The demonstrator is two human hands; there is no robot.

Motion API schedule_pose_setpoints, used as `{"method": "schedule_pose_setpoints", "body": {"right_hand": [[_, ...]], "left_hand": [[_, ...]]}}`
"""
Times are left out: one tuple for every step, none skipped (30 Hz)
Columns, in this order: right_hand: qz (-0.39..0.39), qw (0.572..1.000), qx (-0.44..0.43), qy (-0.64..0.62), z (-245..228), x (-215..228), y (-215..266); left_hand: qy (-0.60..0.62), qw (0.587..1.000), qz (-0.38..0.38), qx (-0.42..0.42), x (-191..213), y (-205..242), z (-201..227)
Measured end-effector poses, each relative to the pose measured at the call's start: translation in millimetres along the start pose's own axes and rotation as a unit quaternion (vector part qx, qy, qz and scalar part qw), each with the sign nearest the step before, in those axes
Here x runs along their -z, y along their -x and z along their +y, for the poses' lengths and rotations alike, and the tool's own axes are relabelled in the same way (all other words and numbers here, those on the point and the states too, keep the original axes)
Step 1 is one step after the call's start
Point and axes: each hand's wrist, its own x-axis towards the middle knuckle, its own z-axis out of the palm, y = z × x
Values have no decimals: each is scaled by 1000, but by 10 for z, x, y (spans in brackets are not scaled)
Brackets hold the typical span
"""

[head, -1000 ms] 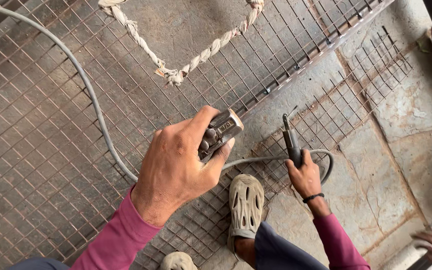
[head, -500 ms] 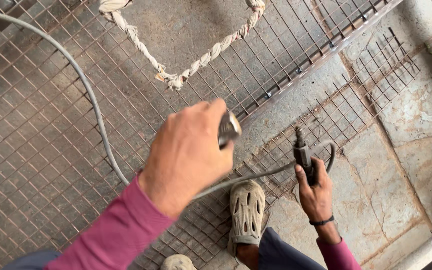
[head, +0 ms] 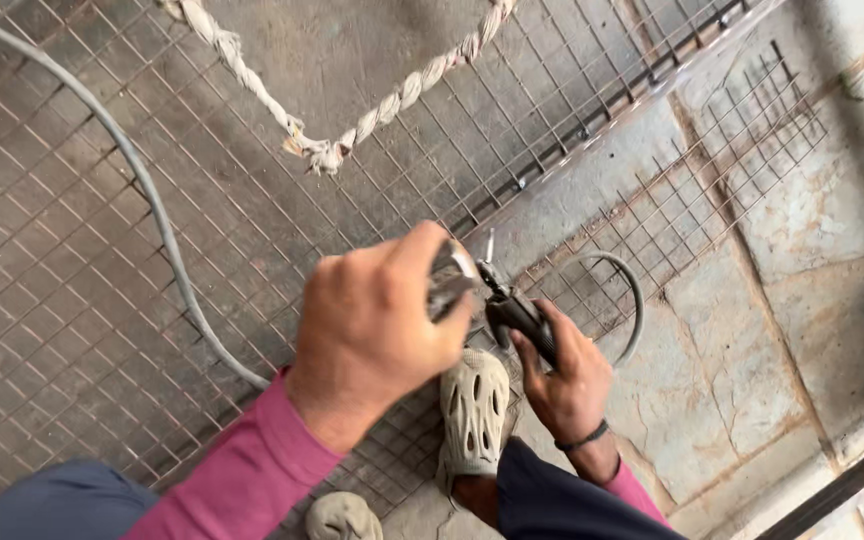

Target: The person welds a metal mesh to a metal frame using a welding torch and electrode, then hammers the welded spots to remove slag. The person repeats this process along the length of the frame.

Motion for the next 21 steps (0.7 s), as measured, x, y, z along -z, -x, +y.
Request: {"method": "schedule_pose_setpoints", "body": {"right_hand": [[-17,1000,-6,-10,-25,-31,-36],[-35,999,-12,-21,-50,-56,-74],[-51,999,-12,-12,-70,-65,-101],[-66,998,-13,-2,-88,-87,-130],[-87,996,-18,9,-109,-85,-101],[-80,997,-6,0,-124,-90,-77],[-69,998,9,-9,-132,-102,-78],[-59,998,24,-18,-141,-102,-69],[-74,997,12,1,-144,-132,-104],[-88,996,-1,20,-141,-163,-133],[-105,993,-20,41,-131,-176,-117],[-70,997,10,25,-111,-199,-98],[-35,999,41,10,-69,-217,-90],[1,997,73,-6,-20,-237,-87],[-31,994,-24,-98,39,-273,-126],[-65,973,-120,-188,127,-290,-194],[-100,932,-217,-273,210,-292,-219],[-115,925,-235,-276,300,-287,-248],[-128,918,-253,-278,395,-273,-284],[-141,910,-271,-280,469,-270,-303],[-155,906,-261,-293,528,-259,-305]], "left_hand": [[12,1000,7,6,44,-2,-29],[24,1000,15,11,80,0,-41],[31,999,25,-4,102,20,-39],[37,998,36,-19,122,45,-47],[47,998,42,-29,116,99,-39],[45,998,35,-17,107,134,-50],[42,999,31,-6,97,148,-60],[39,999,27,5,92,170,-52],[44,999,27,1,103,164,-62],[50,998,27,-2,111,161,-57],[58,998,21,-5,116,176,-47],[61,998,29,-8,127,193,-50],[63,997,38,-12,135,220,-48],[66,997,47,-15,142,242,-52],[67,997,42,-5,159,255,-65],[67,997,37,5,173,264,-82],[70,997,28,16,178,278,-97],[71,997,37,9,176,298,-102],[72,996,45,-1,165,305,-108],[74,996,53,-10,155,303,-121],[76,996,43,-1,145,313,-128]]}}
